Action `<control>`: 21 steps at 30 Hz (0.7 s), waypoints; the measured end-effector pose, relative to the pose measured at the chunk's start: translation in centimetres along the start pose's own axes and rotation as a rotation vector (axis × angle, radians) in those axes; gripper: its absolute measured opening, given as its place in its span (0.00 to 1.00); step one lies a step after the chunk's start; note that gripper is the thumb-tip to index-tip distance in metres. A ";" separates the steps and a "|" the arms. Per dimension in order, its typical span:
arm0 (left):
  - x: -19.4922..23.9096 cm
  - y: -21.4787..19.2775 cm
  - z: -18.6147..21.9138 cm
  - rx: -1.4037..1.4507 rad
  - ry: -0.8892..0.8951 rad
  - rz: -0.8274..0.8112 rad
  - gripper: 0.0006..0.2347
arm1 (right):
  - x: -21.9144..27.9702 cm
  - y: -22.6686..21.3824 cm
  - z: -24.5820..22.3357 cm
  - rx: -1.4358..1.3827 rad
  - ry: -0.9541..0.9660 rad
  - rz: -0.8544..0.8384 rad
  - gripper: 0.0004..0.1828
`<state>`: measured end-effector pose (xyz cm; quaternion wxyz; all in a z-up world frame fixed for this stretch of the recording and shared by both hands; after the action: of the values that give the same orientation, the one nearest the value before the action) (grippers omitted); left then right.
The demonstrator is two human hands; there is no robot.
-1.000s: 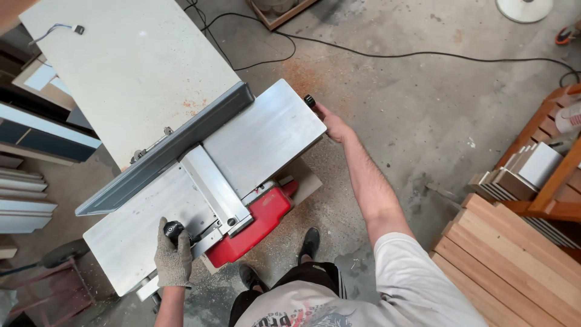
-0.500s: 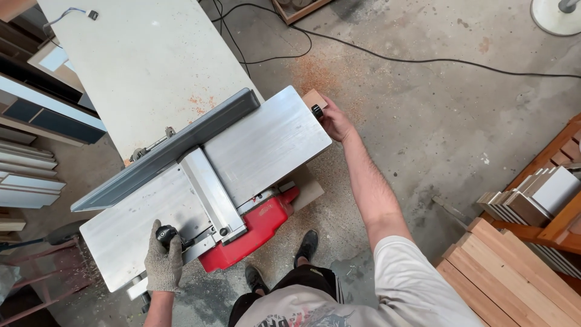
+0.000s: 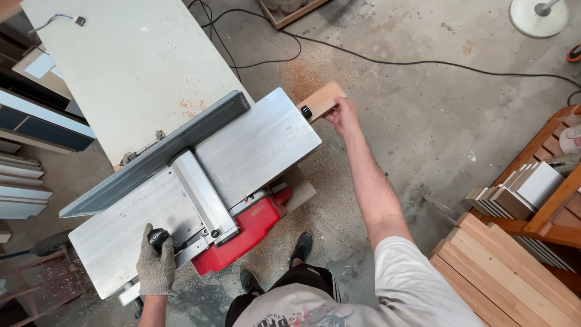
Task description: Using a jointer machine to flatten and square the edges of multiple wooden boards.
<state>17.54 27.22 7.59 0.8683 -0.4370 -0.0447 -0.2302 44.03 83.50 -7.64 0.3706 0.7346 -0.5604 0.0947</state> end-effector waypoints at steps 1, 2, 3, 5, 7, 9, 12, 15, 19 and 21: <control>0.1 0.0 0.0 0.001 0.023 -0.001 0.30 | 0.2 -1.7 -0.9 -0.127 -0.028 0.117 0.25; 0.0 0.1 0.2 0.002 0.051 -0.006 0.30 | 0.5 -3.7 -1.9 -0.257 -0.061 0.237 0.24; 0.0 0.0 0.0 0.001 0.055 -0.014 0.30 | -1.2 -6.5 -1.7 -0.258 -0.064 0.246 0.24; -0.2 -0.1 0.1 -0.029 0.102 0.004 0.30 | -4.2 -13.4 -2.0 -0.536 -0.168 0.321 0.28; -0.3 -0.1 0.0 -0.059 0.151 0.003 0.31 | -2.6 -18.2 -3.7 -0.571 -0.238 0.352 0.27; 0.1 -0.4 1.2 -0.088 0.205 0.001 0.31 | 0.0 -22.3 -5.2 -0.606 -0.312 0.385 0.27; 1.1 -0.7 2.8 -0.079 0.126 -0.017 0.31 | 6.2 -27.6 -8.2 -0.580 -0.502 0.547 0.24; 1.3 -0.5 1.9 -0.053 0.149 0.007 0.29 | 13.6 -31.3 -11.3 -0.576 -0.588 0.657 0.23; 1.9 -0.8 1.5 0.010 0.229 0.101 0.28 | 22.6 -28.9 -12.9 -0.673 -0.709 0.576 0.40; 0.3 0.6 1.5 -0.022 0.241 0.097 0.27 | 24.2 -26.9 -11.7 -0.650 -0.702 0.419 0.49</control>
<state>18.22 28.58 8.15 0.8727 -0.4173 0.0838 -0.2392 79.88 75.55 2.27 0.3423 0.4411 -0.7864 -0.2642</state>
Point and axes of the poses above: each hand's wrist, its own x-axis away from the middle knuckle, its own y-axis out of the palm, z = x × y, the point moved 6 cm from there along -x, towards the middle knuckle, and after that the axes turned 1 degree about y, right-handed, at the moved point
